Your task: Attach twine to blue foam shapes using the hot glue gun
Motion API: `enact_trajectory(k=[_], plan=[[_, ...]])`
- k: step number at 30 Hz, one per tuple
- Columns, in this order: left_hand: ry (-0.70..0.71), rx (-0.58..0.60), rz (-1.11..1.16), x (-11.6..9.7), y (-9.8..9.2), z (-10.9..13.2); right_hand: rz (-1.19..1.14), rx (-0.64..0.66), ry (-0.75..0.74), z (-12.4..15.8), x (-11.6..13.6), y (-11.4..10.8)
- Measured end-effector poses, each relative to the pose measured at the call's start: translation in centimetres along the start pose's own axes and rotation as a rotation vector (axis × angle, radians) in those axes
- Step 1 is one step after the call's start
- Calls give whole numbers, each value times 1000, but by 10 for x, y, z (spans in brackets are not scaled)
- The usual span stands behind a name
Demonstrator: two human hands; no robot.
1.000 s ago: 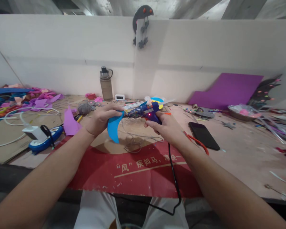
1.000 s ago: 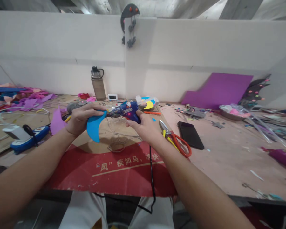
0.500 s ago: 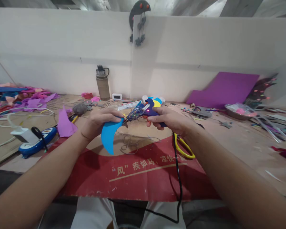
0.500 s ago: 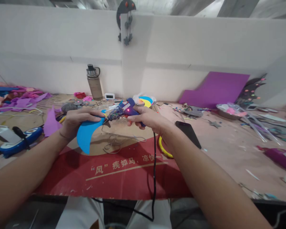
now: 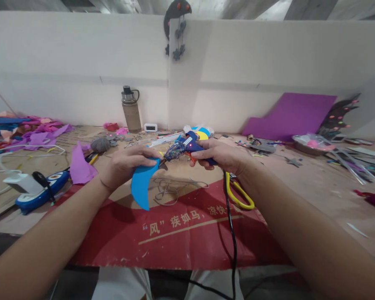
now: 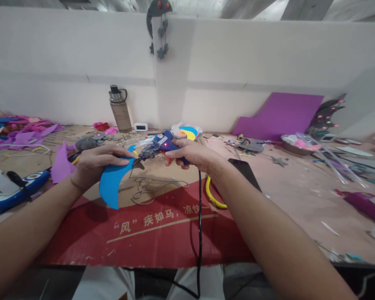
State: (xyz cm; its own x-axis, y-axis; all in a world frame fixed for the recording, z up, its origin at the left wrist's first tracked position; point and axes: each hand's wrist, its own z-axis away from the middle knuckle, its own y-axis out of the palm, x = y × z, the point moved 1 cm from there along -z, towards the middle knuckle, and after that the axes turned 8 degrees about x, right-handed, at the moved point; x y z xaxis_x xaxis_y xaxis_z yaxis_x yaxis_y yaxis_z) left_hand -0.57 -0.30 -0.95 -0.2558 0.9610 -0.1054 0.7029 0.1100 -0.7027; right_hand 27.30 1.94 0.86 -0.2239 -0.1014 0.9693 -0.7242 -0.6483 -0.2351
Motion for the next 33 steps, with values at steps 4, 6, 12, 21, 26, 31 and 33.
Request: enact_trajectory(k=[4,6,12,21,26,31,33], plan=[[-20,35,0,1,1,0,-3,-27,-5,0,-1,-1],[-21,47,3,2,2,0,-12,-31,4,-1,-2,-2],[15,73,-24,2,3,0,-43,-43,1,-2,-7,-5],[60,47,-77,-2,2,1,-90,-71,4,2,-6,-2],[18,10,-78,-3,1,0,-159,-93,-20,7,-8,0],[-36,-33,-92,0,1,-1,-171,-123,-76,12,-10,8],[-67,-43,-105,2,1,-1,-132,-184,-123,13,-11,14]])
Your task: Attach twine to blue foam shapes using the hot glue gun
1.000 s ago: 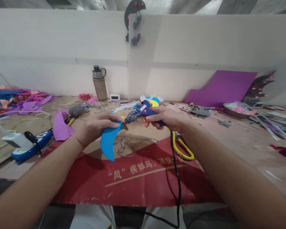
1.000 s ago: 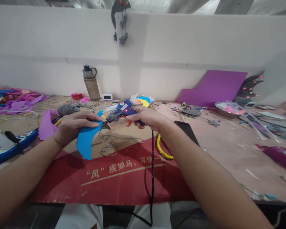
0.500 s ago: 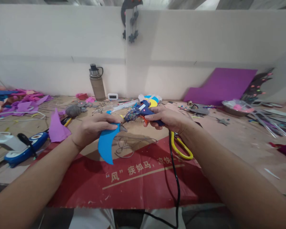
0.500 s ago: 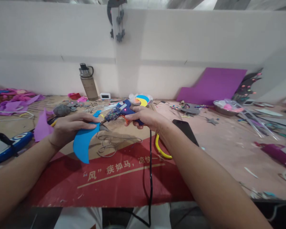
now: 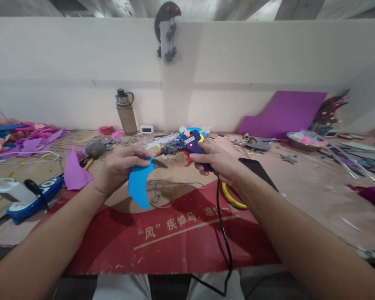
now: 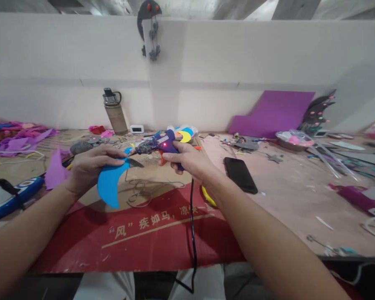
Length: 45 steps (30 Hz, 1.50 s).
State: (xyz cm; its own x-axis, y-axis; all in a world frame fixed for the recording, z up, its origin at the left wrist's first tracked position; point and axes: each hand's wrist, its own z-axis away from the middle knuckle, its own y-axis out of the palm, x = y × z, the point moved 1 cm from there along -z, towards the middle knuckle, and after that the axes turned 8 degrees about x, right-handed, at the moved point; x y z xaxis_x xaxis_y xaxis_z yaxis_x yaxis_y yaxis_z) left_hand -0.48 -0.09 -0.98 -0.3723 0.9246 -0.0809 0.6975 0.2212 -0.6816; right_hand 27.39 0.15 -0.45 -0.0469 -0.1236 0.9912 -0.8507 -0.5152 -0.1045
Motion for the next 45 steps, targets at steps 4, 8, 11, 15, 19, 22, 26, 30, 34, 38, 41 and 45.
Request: enact_trajectory(k=[4,8,11,15,19,22,26,30,34,38,41,45], plan=[[-9,-36,-37,3,2,3,127,-149,-75,7,-1,15],[5,-51,-23,4,4,7,267,-188,-145,16,-3,28],[8,-59,-18,2,4,8,424,-241,-195,20,-6,30],[15,-55,-27,-1,2,6,609,-307,-257,21,-9,30],[12,-60,-28,-1,2,6,685,-326,-333,22,-10,33],[11,-74,-33,-2,2,6,746,-334,-364,24,-10,36],[21,-102,-44,-5,2,4,851,-372,-376,29,-13,39],[-2,-113,-56,-7,2,3,886,-380,-372,33,-13,41],[-2,-109,-41,-7,2,3,895,-401,-381,34,-10,41],[54,-81,-42,-6,3,4,915,-425,-397,33,-10,42],[57,-79,-54,-6,2,5,941,-453,-438,32,-13,41],[56,-86,-54,-5,3,5,959,-466,-470,32,-15,39]])
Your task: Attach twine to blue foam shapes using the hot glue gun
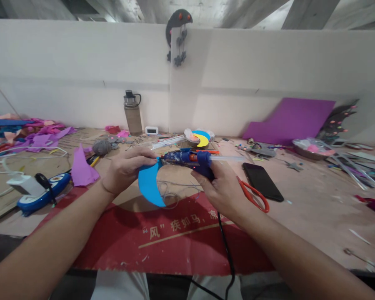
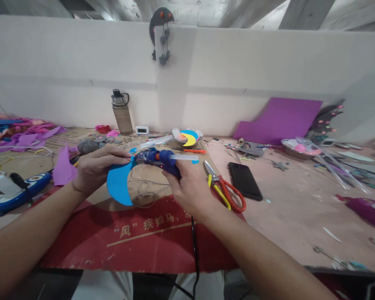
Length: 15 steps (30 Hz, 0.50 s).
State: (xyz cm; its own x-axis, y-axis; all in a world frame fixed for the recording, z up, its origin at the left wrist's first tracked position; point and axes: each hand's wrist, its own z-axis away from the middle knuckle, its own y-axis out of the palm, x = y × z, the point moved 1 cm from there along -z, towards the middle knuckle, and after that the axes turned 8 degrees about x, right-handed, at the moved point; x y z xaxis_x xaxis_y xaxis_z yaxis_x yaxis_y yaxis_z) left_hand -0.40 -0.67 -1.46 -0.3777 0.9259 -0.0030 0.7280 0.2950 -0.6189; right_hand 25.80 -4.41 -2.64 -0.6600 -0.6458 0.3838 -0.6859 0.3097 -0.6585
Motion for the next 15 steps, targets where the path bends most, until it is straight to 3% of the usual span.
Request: enact_trajectory(k=[15], plan=[[-39,-12,-21,1,1,0,-17,12,-11,1,1,-2]])
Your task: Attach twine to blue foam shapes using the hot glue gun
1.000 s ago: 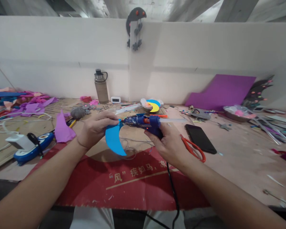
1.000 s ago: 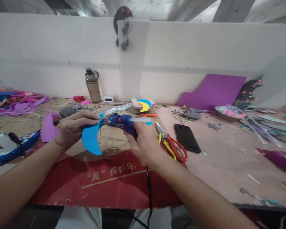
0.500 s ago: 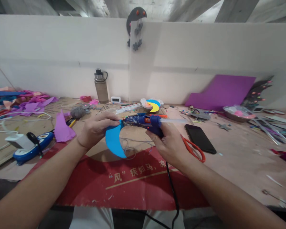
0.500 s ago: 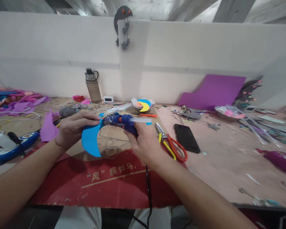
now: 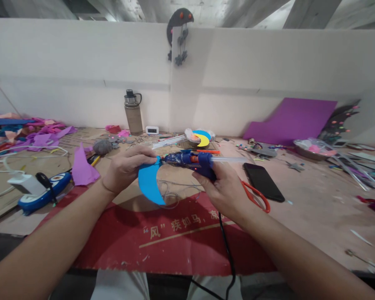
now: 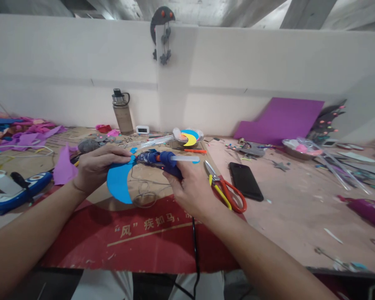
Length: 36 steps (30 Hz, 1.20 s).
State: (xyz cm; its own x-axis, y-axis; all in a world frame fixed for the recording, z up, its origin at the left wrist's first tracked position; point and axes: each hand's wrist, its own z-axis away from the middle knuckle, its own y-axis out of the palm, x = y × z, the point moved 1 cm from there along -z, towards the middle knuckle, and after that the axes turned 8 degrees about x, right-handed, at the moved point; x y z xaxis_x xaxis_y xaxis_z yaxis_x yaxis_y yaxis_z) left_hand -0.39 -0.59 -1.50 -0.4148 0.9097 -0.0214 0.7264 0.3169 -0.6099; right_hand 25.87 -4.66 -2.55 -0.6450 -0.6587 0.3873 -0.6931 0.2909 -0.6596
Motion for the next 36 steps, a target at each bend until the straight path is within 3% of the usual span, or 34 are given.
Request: enact_trajectory(k=[13,19,23,26,30,32,36], plan=[[37,63,76,-4,1,2,-38,15,53,-3,-2,-1],[34,54,80,-8,-1,0,-230,24,159,-8,-4,-1],[-238,-120,225,-7,7,-5,-634,71,418,-14,-18,10],[-426,-353,492,2,20,-5,-997,141,616,-19,-28,20],[-545,-329,654,14,31,-2,-1207,173,668,-22,-30,22],[-501,-256,580,12,27,-1,-1241,167,629,-23,-28,20],[-187,-94,179,-1,9,-3,-1185,149,501,-21,-21,13]])
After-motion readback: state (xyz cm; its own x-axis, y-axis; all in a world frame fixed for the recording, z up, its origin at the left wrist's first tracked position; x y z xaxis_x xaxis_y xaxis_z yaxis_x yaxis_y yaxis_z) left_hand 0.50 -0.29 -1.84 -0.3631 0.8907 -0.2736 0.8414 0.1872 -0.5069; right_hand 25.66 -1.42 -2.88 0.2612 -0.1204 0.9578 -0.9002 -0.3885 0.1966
